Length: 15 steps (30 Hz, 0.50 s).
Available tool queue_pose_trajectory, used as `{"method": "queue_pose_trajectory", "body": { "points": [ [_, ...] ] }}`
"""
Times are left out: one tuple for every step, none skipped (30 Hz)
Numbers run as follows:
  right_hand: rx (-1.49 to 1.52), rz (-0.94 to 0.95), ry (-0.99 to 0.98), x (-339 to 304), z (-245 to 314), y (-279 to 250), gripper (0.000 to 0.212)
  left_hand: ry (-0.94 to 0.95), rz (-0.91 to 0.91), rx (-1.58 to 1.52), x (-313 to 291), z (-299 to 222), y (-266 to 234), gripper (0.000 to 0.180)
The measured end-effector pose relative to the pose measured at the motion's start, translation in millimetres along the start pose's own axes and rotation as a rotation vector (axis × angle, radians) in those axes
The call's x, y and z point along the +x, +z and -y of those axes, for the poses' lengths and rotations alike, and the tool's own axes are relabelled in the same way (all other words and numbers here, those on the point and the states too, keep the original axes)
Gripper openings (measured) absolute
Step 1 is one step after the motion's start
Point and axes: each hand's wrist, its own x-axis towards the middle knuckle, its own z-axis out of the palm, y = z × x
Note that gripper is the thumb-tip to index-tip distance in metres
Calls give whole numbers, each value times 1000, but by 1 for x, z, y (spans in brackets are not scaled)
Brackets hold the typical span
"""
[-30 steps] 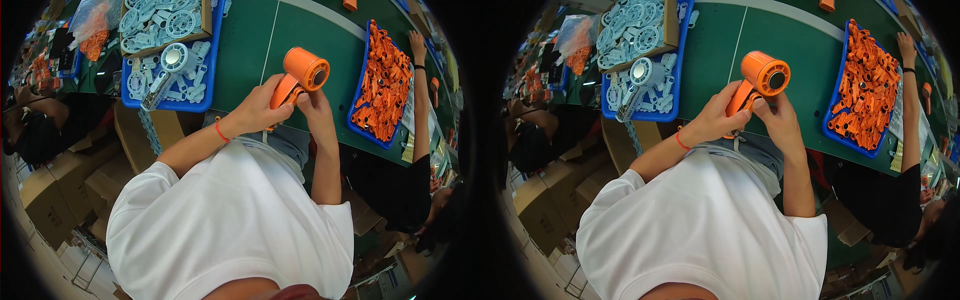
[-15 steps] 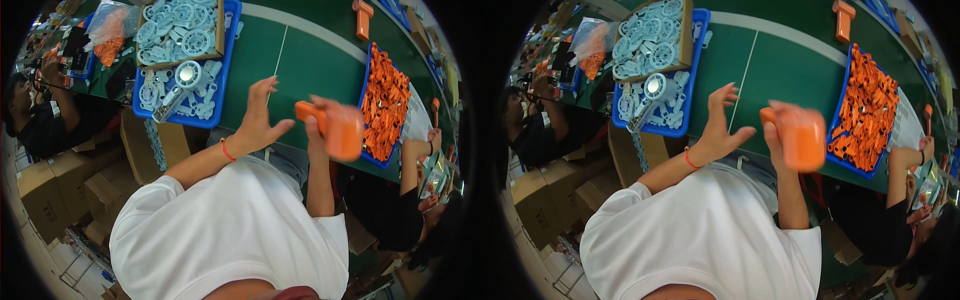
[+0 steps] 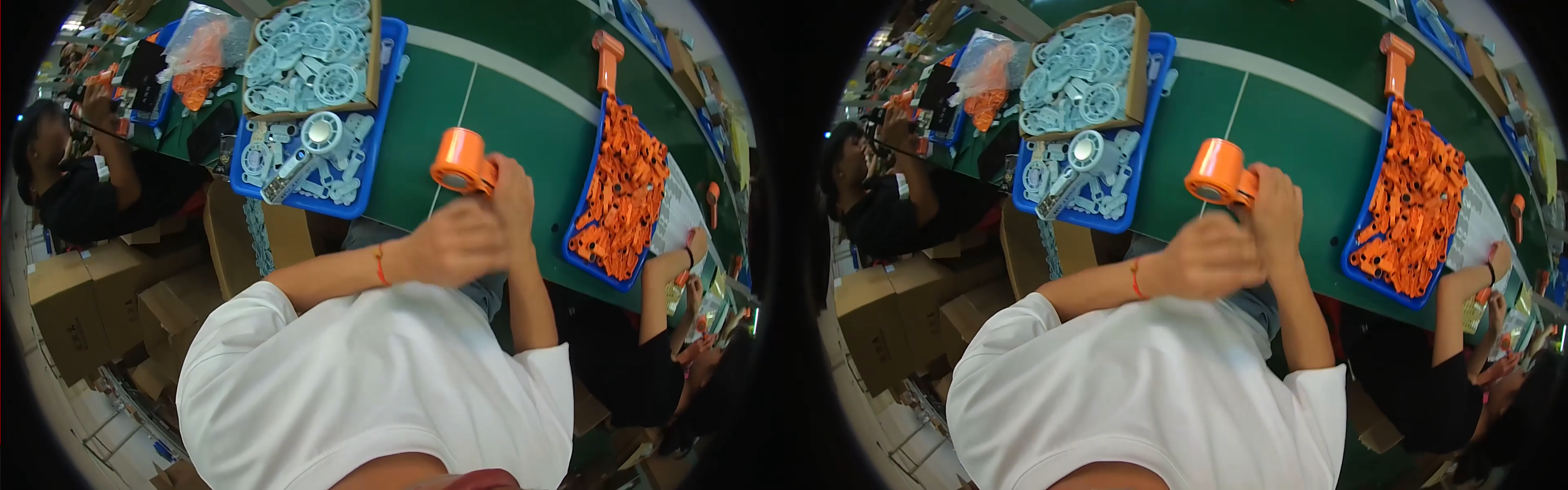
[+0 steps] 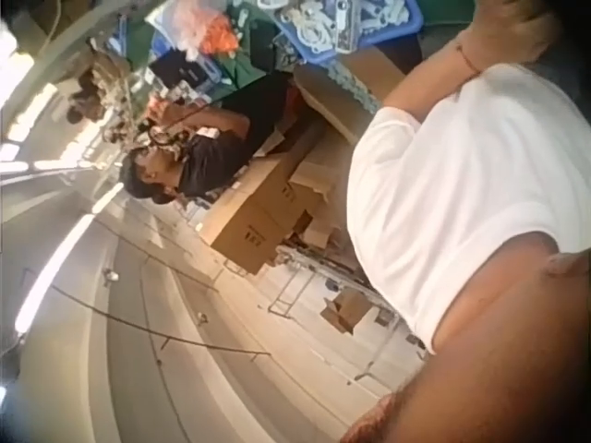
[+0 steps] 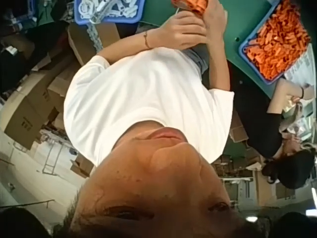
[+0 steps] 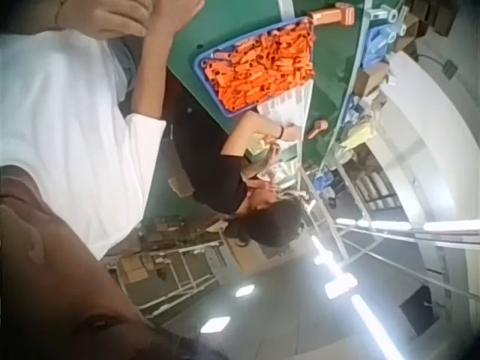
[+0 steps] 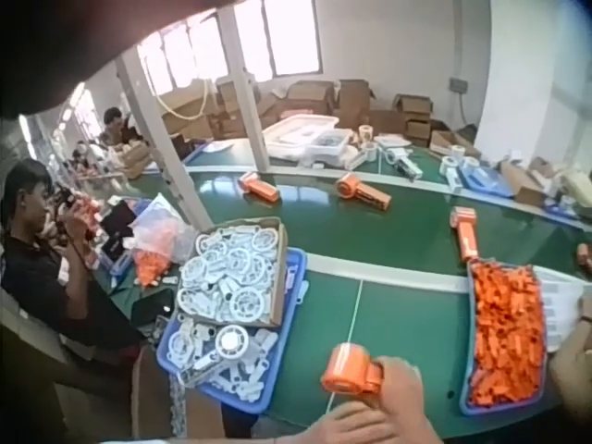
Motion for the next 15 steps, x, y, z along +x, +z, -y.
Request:
{"method": "queue_pose_trajectory", "body": {
  "points": [
    [-85,47,-45,-2,-1,-4,64,-163,70,132,3,4,0,31],
    [-168,98,-88,-5,-2,-8,68,-324,146,263,3,13,-2,39],
    [-151,196,-55,-7,0,-18,69,-353,218,325,-2,24,-2,45],
    [-158,205,-43,-9,-5,-23,69,-379,290,400,-6,35,-3,51],
    [-75,231,-17,-12,-12,-28,67,-383,291,385,-8,38,1,51],
    [11,253,7,-16,-16,-31,65,-358,323,418,-8,40,1,50],
    [11,259,16,-19,-18,-31,65,-333,354,453,-7,41,1,49],
    [79,237,0,-23,-20,-31,63,-338,359,446,-8,42,3,49],
    [144,214,-15,-26,-20,-31,60,-321,352,463,-7,43,6,49],
    [144,220,-9,-28,-21,-30,60,-306,346,482,-7,43,9,48],
    [139,200,-26,-28,-22,-28,58,-312,350,476,-7,43,10,48],
    [131,178,-42,-28,-23,-27,57,-327,364,489,-7,42,12,48],
    [131,183,-36,-29,-25,-24,57,-342,378,503,-6,41,13,47],
    [105,126,-77,-31,-26,-22,55,-346,380,497,-6,41,14,47],
    [81,68,-122,-31,-28,-20,54,-339,368,493,-6,42,15,48]
  ]
}}
